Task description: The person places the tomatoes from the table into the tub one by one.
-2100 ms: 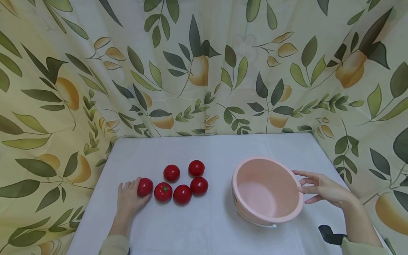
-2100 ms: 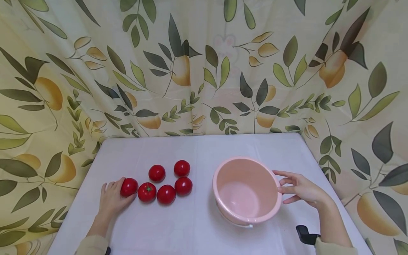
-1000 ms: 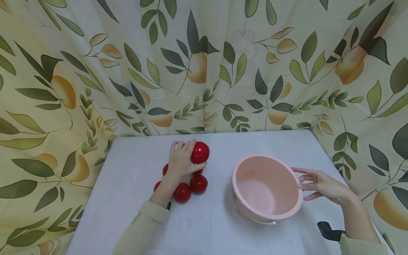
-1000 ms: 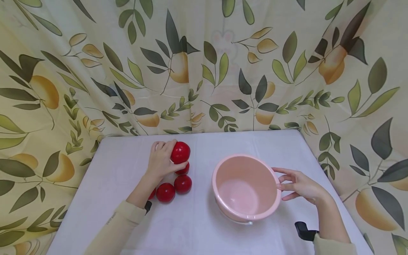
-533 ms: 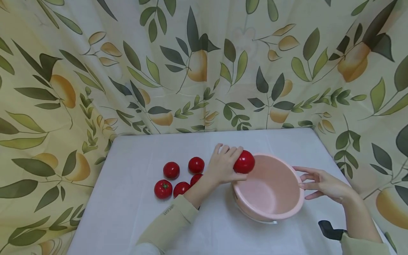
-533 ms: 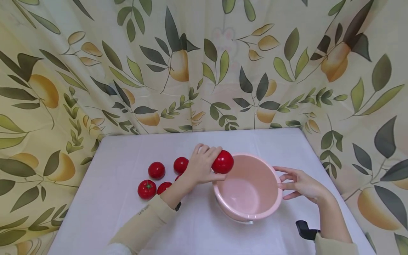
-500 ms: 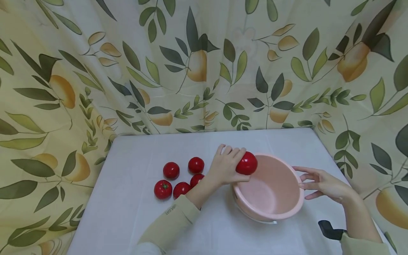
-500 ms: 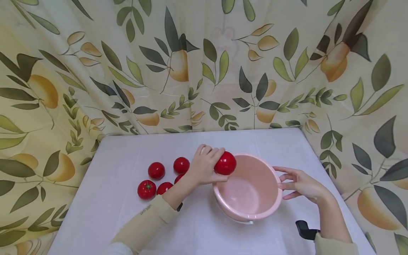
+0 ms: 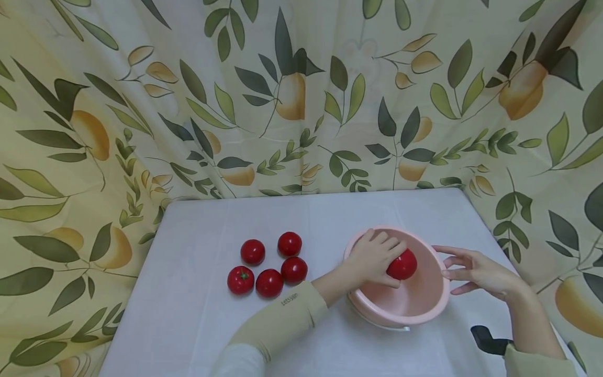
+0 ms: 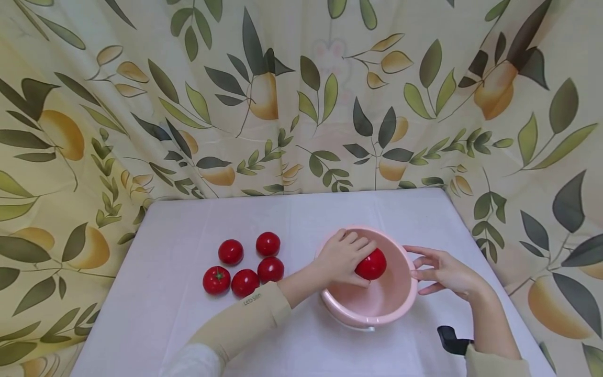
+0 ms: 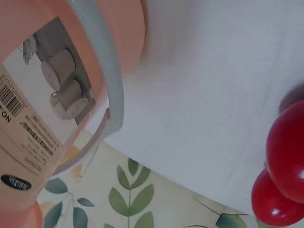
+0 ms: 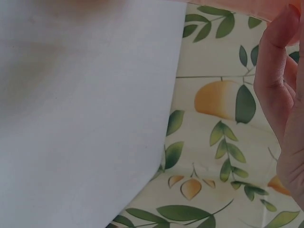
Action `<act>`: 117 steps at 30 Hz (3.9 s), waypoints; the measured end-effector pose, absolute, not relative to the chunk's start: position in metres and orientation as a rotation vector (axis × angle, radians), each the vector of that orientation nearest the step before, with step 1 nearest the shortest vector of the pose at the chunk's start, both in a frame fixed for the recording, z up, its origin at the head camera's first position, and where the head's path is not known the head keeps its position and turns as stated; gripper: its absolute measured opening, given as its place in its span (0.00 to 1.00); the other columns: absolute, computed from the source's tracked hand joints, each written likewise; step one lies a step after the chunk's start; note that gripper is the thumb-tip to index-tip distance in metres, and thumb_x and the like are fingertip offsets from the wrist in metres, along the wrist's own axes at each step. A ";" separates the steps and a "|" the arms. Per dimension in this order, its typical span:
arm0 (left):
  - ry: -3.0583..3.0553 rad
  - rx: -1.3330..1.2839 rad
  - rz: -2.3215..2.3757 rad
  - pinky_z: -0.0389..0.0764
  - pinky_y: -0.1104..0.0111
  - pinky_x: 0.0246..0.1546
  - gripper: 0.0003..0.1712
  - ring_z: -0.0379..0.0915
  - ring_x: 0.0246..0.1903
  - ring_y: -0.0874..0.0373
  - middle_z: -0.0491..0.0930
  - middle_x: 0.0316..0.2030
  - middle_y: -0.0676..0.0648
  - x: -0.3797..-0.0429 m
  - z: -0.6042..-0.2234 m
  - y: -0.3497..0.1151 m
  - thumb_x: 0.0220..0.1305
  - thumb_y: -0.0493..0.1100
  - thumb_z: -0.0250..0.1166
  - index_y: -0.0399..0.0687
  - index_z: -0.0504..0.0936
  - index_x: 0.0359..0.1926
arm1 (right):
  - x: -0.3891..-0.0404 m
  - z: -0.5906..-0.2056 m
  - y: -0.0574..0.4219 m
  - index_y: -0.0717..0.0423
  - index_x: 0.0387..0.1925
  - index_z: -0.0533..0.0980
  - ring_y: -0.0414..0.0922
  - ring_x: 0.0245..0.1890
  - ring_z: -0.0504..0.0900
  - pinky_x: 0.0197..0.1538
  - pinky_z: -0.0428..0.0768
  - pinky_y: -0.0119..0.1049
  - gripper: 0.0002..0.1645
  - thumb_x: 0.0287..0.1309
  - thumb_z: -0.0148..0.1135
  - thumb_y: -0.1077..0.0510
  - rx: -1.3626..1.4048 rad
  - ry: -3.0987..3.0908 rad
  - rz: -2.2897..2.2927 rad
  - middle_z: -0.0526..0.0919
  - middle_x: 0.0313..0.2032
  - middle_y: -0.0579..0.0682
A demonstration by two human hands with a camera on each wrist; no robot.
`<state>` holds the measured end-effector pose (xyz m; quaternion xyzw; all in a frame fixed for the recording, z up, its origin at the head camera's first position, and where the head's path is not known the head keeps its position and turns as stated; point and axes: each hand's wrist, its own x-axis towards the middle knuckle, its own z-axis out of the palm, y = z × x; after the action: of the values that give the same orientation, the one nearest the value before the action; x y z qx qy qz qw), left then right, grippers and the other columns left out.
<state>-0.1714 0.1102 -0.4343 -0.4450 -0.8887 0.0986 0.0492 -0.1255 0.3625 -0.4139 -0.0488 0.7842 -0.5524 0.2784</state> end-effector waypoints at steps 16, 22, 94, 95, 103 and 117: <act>-2.669 -1.516 0.772 0.55 0.67 0.58 0.44 0.51 0.60 0.65 0.55 0.64 0.66 -0.173 -0.457 0.146 0.51 0.74 0.51 0.75 0.47 0.67 | -0.127 -0.416 0.364 0.27 0.58 0.64 0.43 0.36 0.81 0.35 0.80 0.47 0.30 0.61 0.52 0.63 -0.161 2.099 -1.490 0.75 0.39 0.48; -2.642 -1.540 0.933 0.55 0.67 0.59 0.45 0.49 0.61 0.65 0.50 0.66 0.66 -0.174 -0.460 0.151 0.55 0.68 0.55 0.75 0.41 0.68 | -0.127 -0.415 0.365 0.24 0.57 0.64 0.43 0.36 0.81 0.35 0.80 0.46 0.31 0.62 0.52 0.63 -0.183 2.103 -1.490 0.74 0.39 0.48; -2.817 -0.644 -0.292 0.62 0.51 0.56 0.39 0.59 0.57 0.52 0.66 0.59 0.48 -0.128 -0.462 -0.051 0.48 0.62 0.62 0.57 0.64 0.61 | -0.125 -0.421 0.363 0.21 0.54 0.64 0.43 0.33 0.82 0.34 0.80 0.46 0.32 0.61 0.51 0.65 -0.233 2.096 -1.523 0.75 0.38 0.45; -2.810 -0.587 -0.322 0.62 0.51 0.56 0.40 0.60 0.56 0.51 0.66 0.58 0.47 -0.128 -0.468 -0.062 0.46 0.61 0.64 0.56 0.65 0.60 | -0.125 -0.421 0.363 0.22 0.54 0.64 0.43 0.33 0.81 0.34 0.80 0.46 0.32 0.61 0.51 0.65 -0.236 2.098 -1.523 0.75 0.38 0.45; -2.913 -0.210 -0.386 0.53 0.46 0.59 0.45 0.56 0.58 0.45 0.64 0.59 0.42 -0.125 -0.507 -0.134 0.43 0.57 0.67 0.51 0.63 0.63 | -0.125 -0.420 0.364 0.22 0.54 0.63 0.43 0.33 0.81 0.34 0.80 0.46 0.32 0.61 0.51 0.65 -0.238 2.100 -1.516 0.74 0.38 0.47; -3.053 -0.001 -0.441 0.47 0.42 0.58 0.52 0.56 0.56 0.42 0.66 0.56 0.39 -0.118 -0.537 -0.177 0.35 0.55 0.73 0.44 0.62 0.62 | -0.126 -0.419 0.364 0.22 0.54 0.64 0.42 0.34 0.81 0.35 0.80 0.46 0.31 0.61 0.51 0.64 -0.222 2.110 -1.502 0.75 0.38 0.47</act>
<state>-0.1183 -0.1765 -0.5370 -0.0004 -0.9893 -0.1429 0.0287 -0.1257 0.3644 -0.4190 -0.0822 0.7821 -0.5567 0.2677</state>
